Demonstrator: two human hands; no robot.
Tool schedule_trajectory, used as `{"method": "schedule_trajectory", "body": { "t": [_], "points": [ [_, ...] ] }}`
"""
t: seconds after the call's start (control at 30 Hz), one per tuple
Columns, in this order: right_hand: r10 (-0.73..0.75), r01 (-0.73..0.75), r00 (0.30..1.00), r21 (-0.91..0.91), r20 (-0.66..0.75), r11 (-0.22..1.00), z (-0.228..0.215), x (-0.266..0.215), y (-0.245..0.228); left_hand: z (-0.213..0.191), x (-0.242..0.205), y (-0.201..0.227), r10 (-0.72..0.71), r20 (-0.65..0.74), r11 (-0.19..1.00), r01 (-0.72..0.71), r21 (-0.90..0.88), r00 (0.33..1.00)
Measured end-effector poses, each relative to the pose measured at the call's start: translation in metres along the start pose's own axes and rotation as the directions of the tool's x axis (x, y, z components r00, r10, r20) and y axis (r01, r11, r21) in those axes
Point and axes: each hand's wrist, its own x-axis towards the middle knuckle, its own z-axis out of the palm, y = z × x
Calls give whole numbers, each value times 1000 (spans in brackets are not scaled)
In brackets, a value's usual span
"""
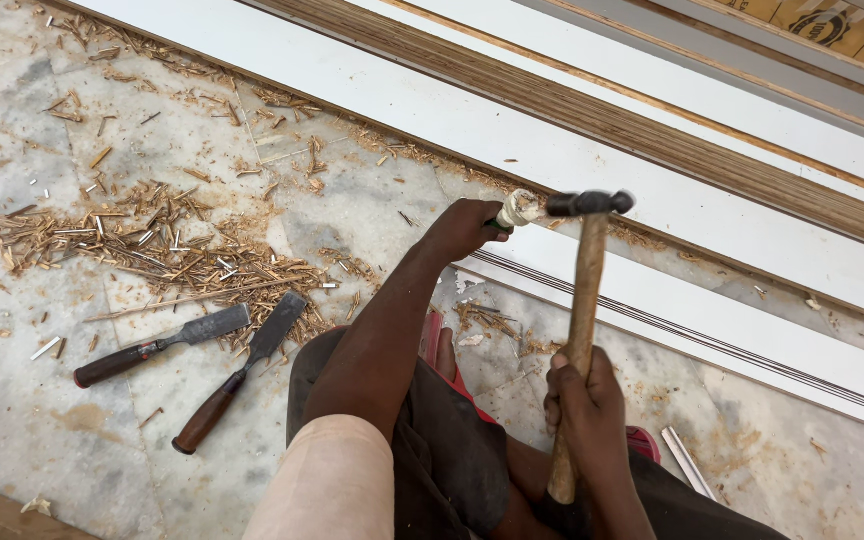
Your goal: The person sits on the floor and uses a chisel and hammer to carve a groove along a long white wooden plank. The person repeatedly strikes the chisel to remove wood shavings and shape the plank.
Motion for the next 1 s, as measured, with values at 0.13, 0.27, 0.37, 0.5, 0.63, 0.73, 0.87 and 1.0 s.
{"method": "schedule_trajectory", "body": {
  "t": [0.13,0.27,0.37,0.5,0.63,0.73,0.87,1.0],
  "points": [
    [-242,233,965,-95,-100,968,1,0,-13,1,4,1,-12,3,1000,11,20,1000],
    [-200,164,976,-305,-88,938,16,18,-6,5,1,-1,-9,15,1000,8,7,1000],
    [17,-24,999,-204,-34,979,8,33,-9,-1,5,-1,25,16,999,-26,25,1000],
    [-59,57,996,-40,-61,998,-5,29,-5,3,7,-4,13,15,1000,-13,27,1000],
    [-78,77,996,-29,-49,997,4,36,2,2,12,1,24,19,990,-27,142,1000],
    [94,-96,994,28,47,995,-4,46,-1,1,10,3,21,30,995,-24,98,999],
    [-39,44,996,69,-79,997,-13,35,-5,1,12,5,4,77,985,-17,171,997],
    [-69,73,996,73,-63,995,-2,34,0,4,11,17,-24,105,977,1,215,994]
  ]
}}
